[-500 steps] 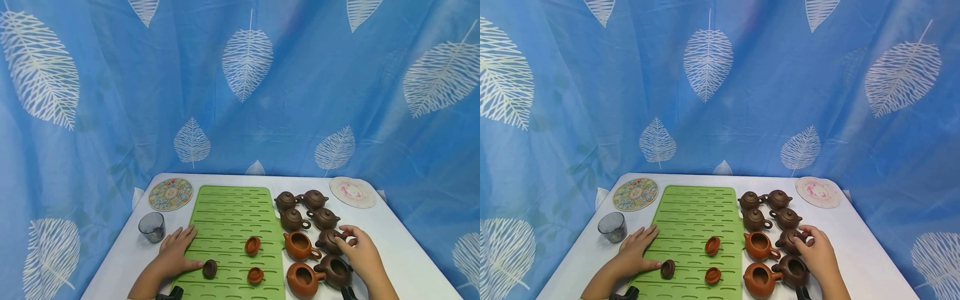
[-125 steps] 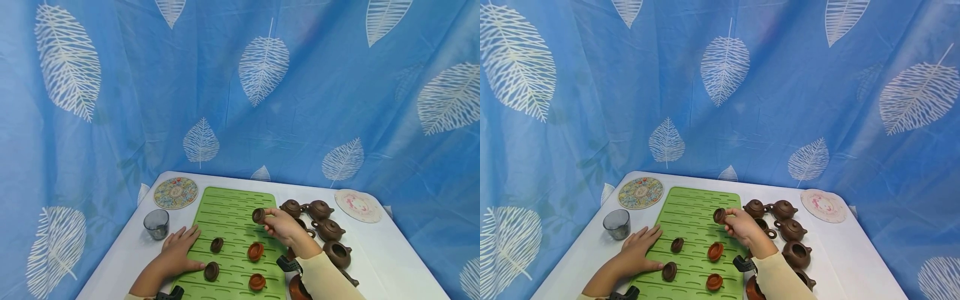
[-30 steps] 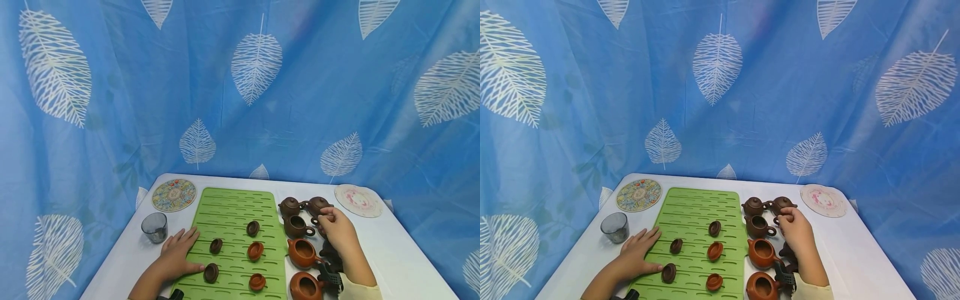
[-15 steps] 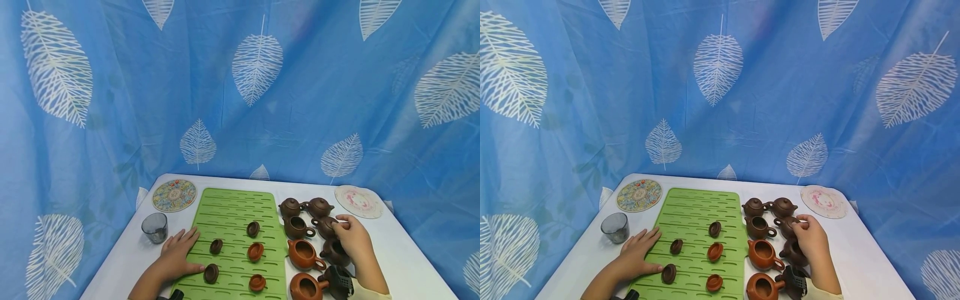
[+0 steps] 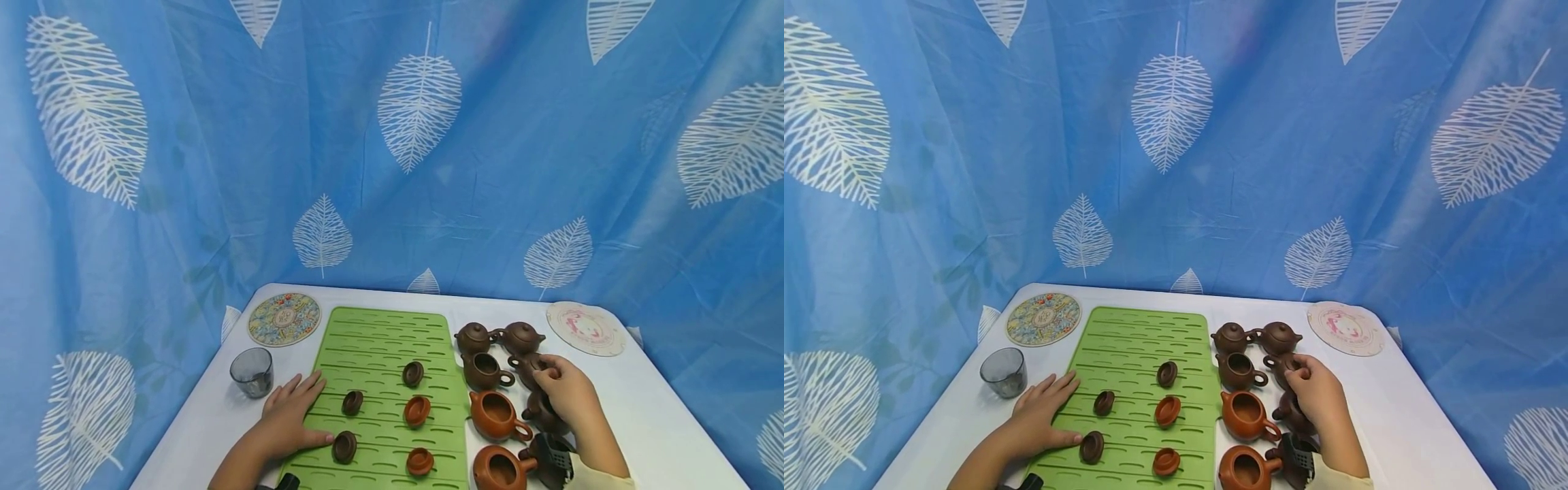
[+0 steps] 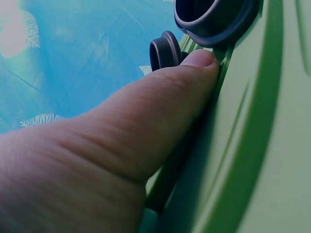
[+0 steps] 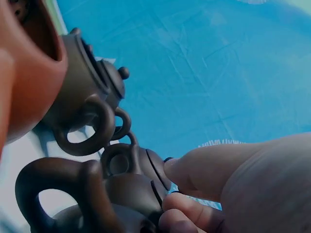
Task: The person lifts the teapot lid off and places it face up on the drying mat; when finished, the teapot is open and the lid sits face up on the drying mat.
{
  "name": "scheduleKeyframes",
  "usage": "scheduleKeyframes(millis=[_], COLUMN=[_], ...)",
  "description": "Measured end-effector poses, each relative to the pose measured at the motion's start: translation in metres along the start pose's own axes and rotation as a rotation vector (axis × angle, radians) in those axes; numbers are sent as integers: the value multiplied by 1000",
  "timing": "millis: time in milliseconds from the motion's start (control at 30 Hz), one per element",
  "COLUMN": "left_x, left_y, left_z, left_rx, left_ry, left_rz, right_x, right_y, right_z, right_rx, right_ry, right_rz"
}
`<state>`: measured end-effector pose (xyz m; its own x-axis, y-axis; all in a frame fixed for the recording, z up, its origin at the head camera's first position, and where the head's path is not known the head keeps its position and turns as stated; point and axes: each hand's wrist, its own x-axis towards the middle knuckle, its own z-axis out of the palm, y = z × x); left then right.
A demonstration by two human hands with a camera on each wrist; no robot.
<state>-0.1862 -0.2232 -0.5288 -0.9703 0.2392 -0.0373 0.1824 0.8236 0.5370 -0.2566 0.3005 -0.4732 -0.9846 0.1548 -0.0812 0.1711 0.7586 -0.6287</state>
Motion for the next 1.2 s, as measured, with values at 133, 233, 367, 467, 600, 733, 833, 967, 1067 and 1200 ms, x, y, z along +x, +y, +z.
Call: scheduleKeyframes(millis=[133,233,367,467,600,733,833,967,1067,1200], left_x=[0,0,1,0,-1,-1,-1,-1,-1,-2], left_y=[3,1,0,3,5,4,0,-1,3,7], left_z=[-2,0,2,-1,-3,-2,2,4,0,-5], left_rx=[15,12,7,9,0,-10,-19,-31,-29,-17], left_ry=[-29,-28,-16,-21,-24,-26,-15,2,-5,-26], left_rz=[-28,-32,-29,-28,-21,-16,-7,6,2,-12], right_x=[0,1,3,7,11,13,14,15,15,17], right_y=[0,1,1,0,0,1,0,0,0,-1], right_z=[1,0,-4,-5,-5,-5,-5,-4,-4,-4], right_rx=[-11,7,25,18,2,-21,-28,-23,-18,-3], right_ry=[12,23,14,17,20,15,14,27,41,60], right_rz=[6,37,54,59,56,50,70,88,86,80])
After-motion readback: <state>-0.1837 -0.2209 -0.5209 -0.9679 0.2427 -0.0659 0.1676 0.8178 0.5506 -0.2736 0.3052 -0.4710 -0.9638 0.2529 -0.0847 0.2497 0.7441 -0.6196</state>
